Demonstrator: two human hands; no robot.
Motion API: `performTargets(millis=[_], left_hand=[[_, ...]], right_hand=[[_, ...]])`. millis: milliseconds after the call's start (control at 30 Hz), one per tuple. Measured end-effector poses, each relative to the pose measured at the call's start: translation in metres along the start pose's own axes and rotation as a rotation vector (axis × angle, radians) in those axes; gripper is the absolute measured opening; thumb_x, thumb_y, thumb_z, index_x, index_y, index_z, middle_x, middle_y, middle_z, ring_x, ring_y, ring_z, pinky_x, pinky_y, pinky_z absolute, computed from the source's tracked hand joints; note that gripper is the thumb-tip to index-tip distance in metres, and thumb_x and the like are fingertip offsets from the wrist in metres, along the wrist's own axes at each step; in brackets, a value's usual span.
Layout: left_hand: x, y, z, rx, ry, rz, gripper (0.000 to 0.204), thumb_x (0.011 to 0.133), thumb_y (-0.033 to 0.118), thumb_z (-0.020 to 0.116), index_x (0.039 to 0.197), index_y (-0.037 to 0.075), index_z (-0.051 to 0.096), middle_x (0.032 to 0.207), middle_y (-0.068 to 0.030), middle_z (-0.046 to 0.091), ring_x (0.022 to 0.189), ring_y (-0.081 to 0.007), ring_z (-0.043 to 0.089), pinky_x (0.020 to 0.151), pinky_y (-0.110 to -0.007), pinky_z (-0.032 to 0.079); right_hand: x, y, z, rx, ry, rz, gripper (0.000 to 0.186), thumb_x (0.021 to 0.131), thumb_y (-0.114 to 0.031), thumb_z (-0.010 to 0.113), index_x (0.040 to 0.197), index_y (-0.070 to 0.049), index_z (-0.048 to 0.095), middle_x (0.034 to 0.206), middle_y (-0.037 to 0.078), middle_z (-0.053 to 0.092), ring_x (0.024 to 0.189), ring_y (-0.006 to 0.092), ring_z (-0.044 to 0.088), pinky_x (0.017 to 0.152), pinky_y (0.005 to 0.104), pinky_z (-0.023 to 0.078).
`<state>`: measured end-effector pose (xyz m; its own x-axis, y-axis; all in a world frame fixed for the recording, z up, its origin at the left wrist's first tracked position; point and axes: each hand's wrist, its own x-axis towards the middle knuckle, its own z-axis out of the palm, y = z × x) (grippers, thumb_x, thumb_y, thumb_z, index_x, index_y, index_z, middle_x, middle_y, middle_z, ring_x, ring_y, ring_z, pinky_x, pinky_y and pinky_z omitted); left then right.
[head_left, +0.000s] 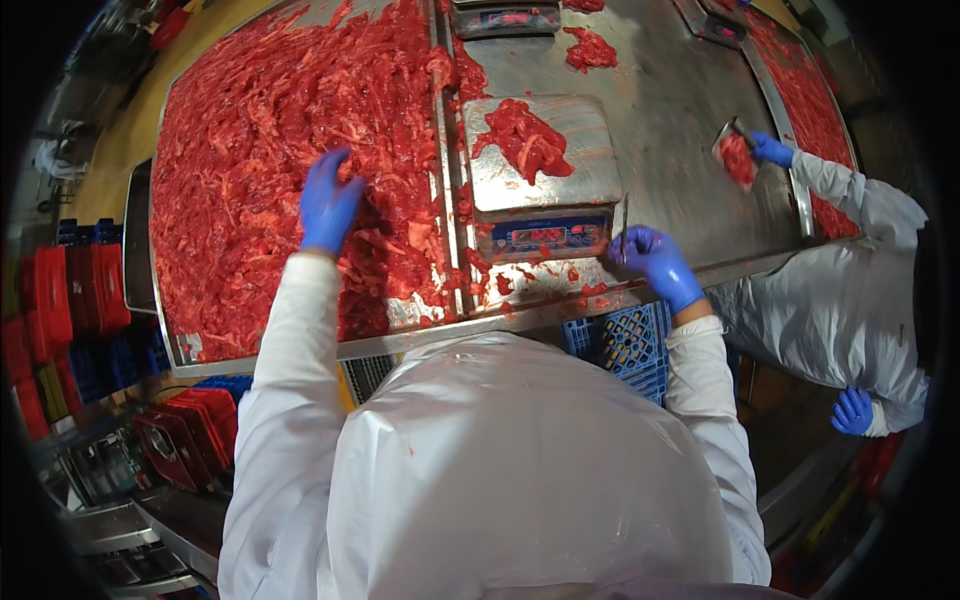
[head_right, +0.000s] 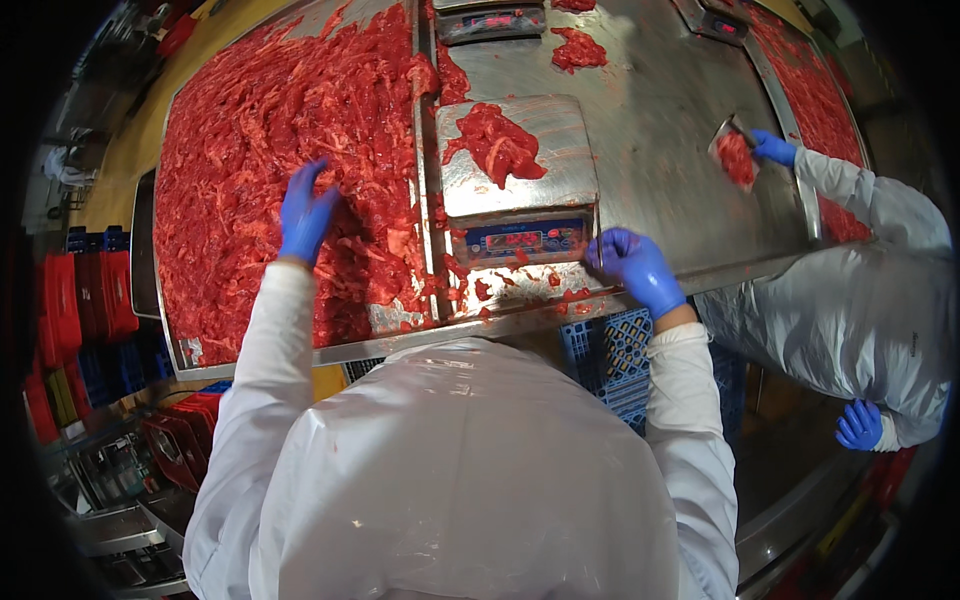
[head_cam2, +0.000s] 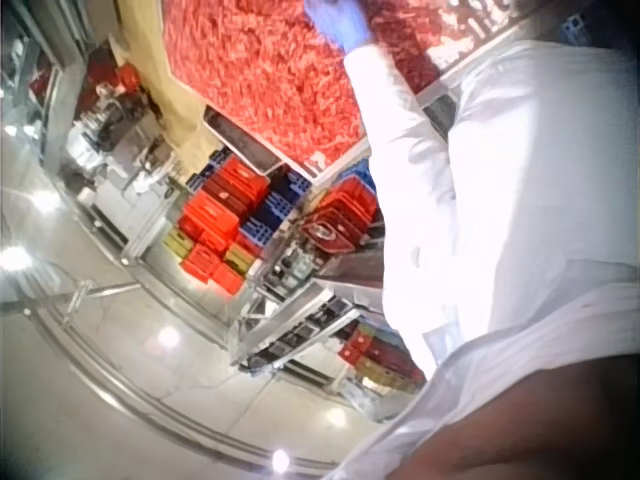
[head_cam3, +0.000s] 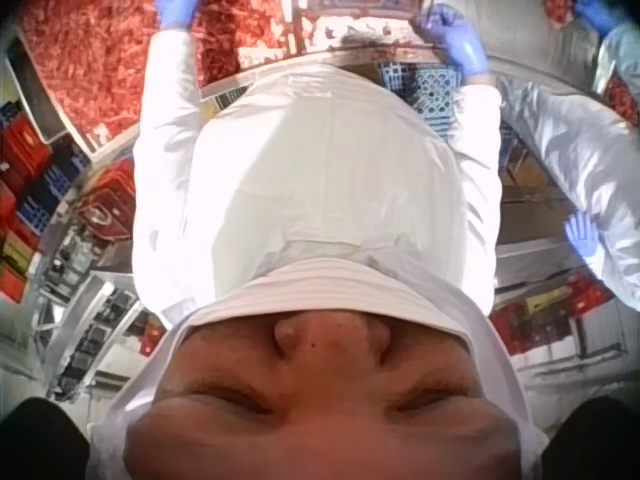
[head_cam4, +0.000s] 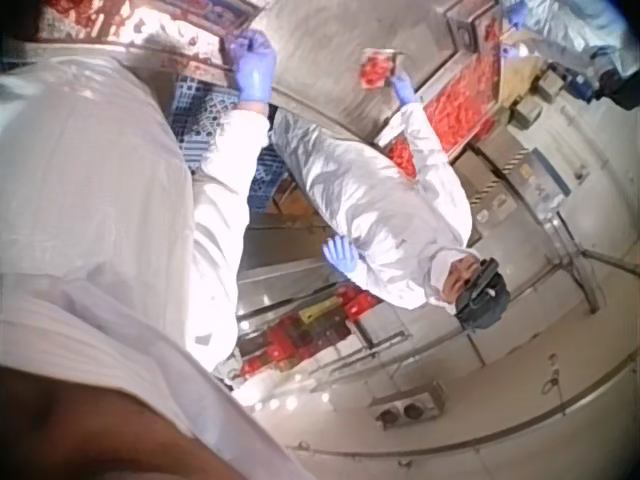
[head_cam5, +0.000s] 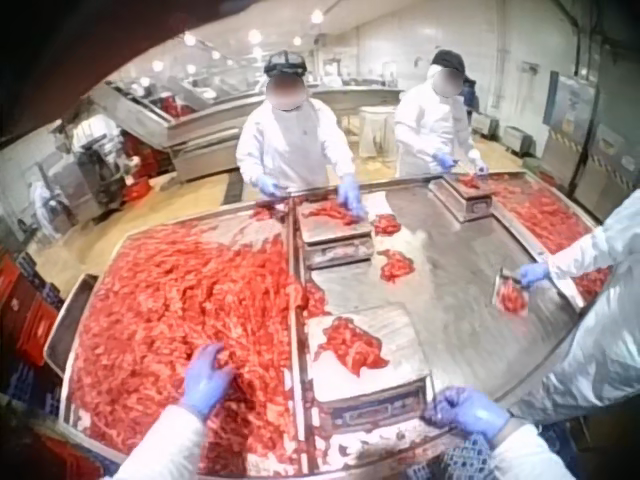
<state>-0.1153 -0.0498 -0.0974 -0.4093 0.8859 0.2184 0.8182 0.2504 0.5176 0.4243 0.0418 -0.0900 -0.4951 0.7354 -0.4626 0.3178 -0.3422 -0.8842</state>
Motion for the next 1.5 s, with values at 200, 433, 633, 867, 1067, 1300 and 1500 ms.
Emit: performTargets(millis=[200,433,633,867,1067,1300,1500], left_hand=[[0.044,0.186,0.093,-0.199,-0.358,0.357,0.060,0.090,0.012,0.063,0.149,0.007,0.055,0.146,-0.0222,0.060,0.135,-0.0361,0.058,0.116,-0.042,0.044],[0.032,0.185,0.064,-0.306,-0.260,0.247,0.043,0.090,0.019,0.069,0.132,0.009,0.070,0.119,-0.0182,0.071,0.114,-0.0345,0.067,0.102,-0.042,0.054],[-0.021,0.149,0.049,-0.493,-0.368,0.193,0.043,0.091,0.011,0.069,0.134,0.008,0.068,0.121,-0.0167,0.068,0.115,-0.0320,0.067,0.101,-0.040,0.053],[-0.056,0.076,0.060,-0.546,-0.212,-0.101,0.045,0.088,0.006,0.068,0.134,0.006,0.067,0.124,-0.0169,0.066,0.112,-0.0308,0.068,0.099,-0.040,0.054],[-0.081,0.079,0.001,0.103,-0.430,0.054,0.045,0.083,0.016,0.076,0.127,0.011,0.070,0.119,-0.0189,0.065,0.111,-0.0386,0.066,0.097,-0.045,0.055],[-0.103,-0.003,0.030,0.215,-0.459,-0.029,0.031,0.081,0.008,0.072,0.111,0.017,0.076,0.107,-0.0194,0.067,0.097,-0.0413,0.067,0.087,-0.049,0.056],[-0.024,0.077,-0.001,-0.046,-0.596,0.252,0.010,0.087,0.011,0.064,0.092,0.004,0.071,0.091,-0.0236,0.068,0.091,-0.0451,0.066,0.078,-0.050,0.053]], right_hand=[[0.057,-0.104,0.082,-0.140,-0.045,-0.237,0.022,0.094,-0.002,0.071,0.116,0.001,0.068,0.105,0.006,0.072,0.095,0.0141,0.067,0.086,0.0299,0.054],[0.030,-0.087,0.114,0.075,0.009,-0.201,0.031,0.092,-0.015,0.078,0.118,-0.003,0.066,0.094,0.001,0.068,0.084,0.0070,0.062,0.076,0.0241,0.051],[0.035,-0.043,0.135,0.172,-0.114,-0.129,0.042,0.092,-0.021,0.079,0.126,-0.001,0.065,0.104,0.010,0.072,0.096,0.0189,0.069,0.087,0.0339,0.056],[0.109,-0.080,0.175,-0.853,0.075,-0.756,0.069,0.092,-0.040,0.077,0.148,-0.007,0.052,0.147,0.024,0.054,0.133,0.0396,0.057,0.110,0.0473,0.047],[0.172,-0.065,0.004,-0.260,0.656,-0.286,0.071,0.098,-0.041,0.070,0.146,0.006,0.050,0.144,0.028,0.060,0.134,0.0379,0.060,0.111,0.0429,0.046],[0.028,0.054,0.039,-0.489,0.667,-0.194,0.057,0.101,-0.033,0.069,0.140,0.005,0.054,0.133,0.028,0.066,0.120,0.0392,0.066,0.103,0.0421,0.051],[-0.027,0.069,0.088,-0.781,0.496,-0.377,0.064,0.090,-0.035,0.081,0.139,0.000,0.059,0.117,0.022,0.070,0.106,0.0354,0.070,0.094,0.0417,0.055]])
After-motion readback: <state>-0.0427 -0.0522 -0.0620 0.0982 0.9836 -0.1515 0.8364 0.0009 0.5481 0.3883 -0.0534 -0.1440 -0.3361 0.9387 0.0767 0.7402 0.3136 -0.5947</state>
